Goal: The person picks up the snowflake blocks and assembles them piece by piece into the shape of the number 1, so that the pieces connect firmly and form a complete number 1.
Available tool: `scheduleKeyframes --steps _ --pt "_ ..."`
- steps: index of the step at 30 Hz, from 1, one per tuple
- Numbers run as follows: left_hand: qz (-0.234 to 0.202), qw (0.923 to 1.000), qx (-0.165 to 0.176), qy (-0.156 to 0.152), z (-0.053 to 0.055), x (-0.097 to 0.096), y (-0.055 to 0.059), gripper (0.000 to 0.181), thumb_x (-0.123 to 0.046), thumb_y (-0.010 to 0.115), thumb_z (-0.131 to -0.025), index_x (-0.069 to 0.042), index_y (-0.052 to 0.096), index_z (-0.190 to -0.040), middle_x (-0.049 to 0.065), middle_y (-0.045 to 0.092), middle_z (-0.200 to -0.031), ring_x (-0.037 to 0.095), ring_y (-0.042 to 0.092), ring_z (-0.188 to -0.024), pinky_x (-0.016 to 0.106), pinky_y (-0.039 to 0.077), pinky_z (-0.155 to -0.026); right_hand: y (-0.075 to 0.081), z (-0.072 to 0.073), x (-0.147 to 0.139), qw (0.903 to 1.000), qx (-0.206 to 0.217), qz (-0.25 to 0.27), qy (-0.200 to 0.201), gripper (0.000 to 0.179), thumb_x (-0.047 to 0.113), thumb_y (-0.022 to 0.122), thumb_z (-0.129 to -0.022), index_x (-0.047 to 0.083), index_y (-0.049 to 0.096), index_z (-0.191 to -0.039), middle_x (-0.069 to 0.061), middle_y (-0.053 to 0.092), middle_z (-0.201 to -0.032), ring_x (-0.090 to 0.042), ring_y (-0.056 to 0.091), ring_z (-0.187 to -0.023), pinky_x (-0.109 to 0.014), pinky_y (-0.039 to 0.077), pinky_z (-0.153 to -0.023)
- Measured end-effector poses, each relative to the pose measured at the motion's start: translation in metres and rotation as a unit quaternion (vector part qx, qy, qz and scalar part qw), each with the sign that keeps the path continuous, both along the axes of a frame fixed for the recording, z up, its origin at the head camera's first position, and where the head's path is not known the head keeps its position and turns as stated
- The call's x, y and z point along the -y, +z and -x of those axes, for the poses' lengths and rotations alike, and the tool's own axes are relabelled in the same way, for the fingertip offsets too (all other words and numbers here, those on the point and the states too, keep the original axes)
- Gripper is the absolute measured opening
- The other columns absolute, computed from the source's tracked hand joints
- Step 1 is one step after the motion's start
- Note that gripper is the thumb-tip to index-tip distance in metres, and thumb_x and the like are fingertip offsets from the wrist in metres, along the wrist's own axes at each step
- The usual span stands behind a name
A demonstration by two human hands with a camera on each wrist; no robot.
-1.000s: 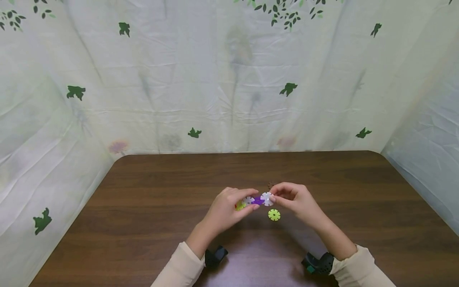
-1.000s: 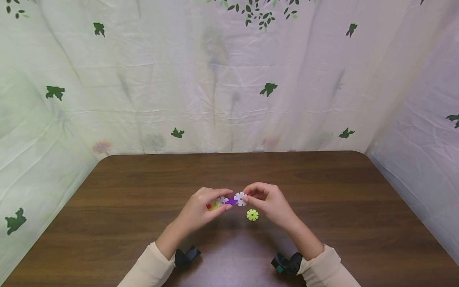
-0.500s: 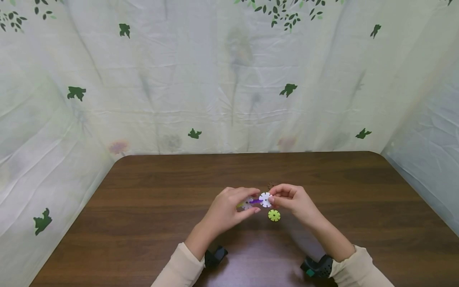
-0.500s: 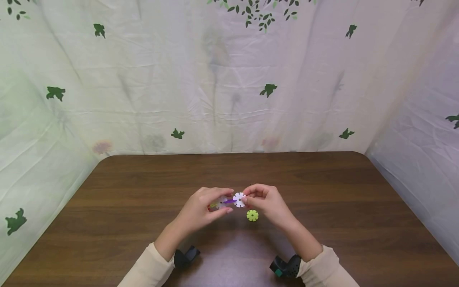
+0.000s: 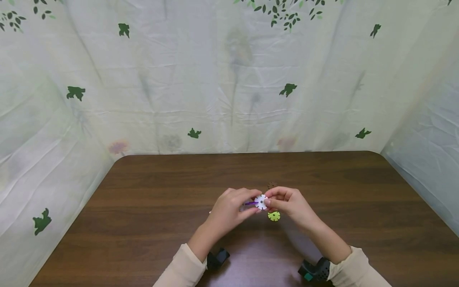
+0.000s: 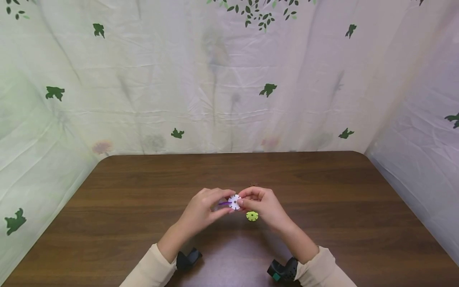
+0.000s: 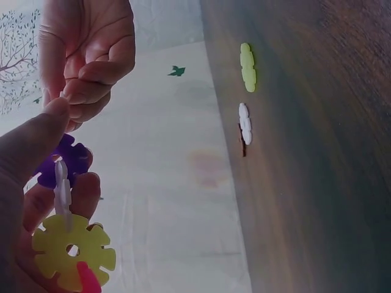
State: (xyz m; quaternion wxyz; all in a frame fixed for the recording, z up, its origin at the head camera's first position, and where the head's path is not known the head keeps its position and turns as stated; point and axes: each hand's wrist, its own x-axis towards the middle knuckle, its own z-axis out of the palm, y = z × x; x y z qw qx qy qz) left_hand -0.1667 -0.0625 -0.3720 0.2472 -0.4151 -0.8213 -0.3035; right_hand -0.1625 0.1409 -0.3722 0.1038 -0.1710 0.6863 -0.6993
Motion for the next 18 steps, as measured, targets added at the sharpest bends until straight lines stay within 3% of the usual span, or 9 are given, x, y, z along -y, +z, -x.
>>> scheduleKeyframes --steps 11,18 --pt "-0.018 0.9996 -0.011 0.017 0.0015 0.0041 -0.0005 0.033 -0.023 0.075 -0.073 -0.011 0.065 -0.101 -0.004 0.064 -0.084 0.007 0.057 -0.072 0.026 0.041 -0.067 0.0025 0.0004 -0.0007 0.9994 -0.033 -0.004 -0.01 0.028 0.004 0.063 -0.083 -0.013 0.053 -0.103 -0.011 0.061 -0.09 -0.021 0.062 -0.079 -0.035 0.05 -0.073" --pt "-0.026 0.999 -0.019 0.032 0.0038 0.0088 0.0017 0.035 -0.021 0.077 -0.07 -0.01 0.065 -0.101 -0.004 0.064 -0.083 0.006 0.056 -0.07 0.026 0.041 -0.064 0.003 -0.0012 -0.0084 0.9921 -0.113 -0.048 -0.025 0.03 0.003 0.066 -0.08 -0.005 0.056 -0.107 -0.019 0.059 -0.101 -0.026 0.06 -0.088 -0.03 0.05 -0.072"
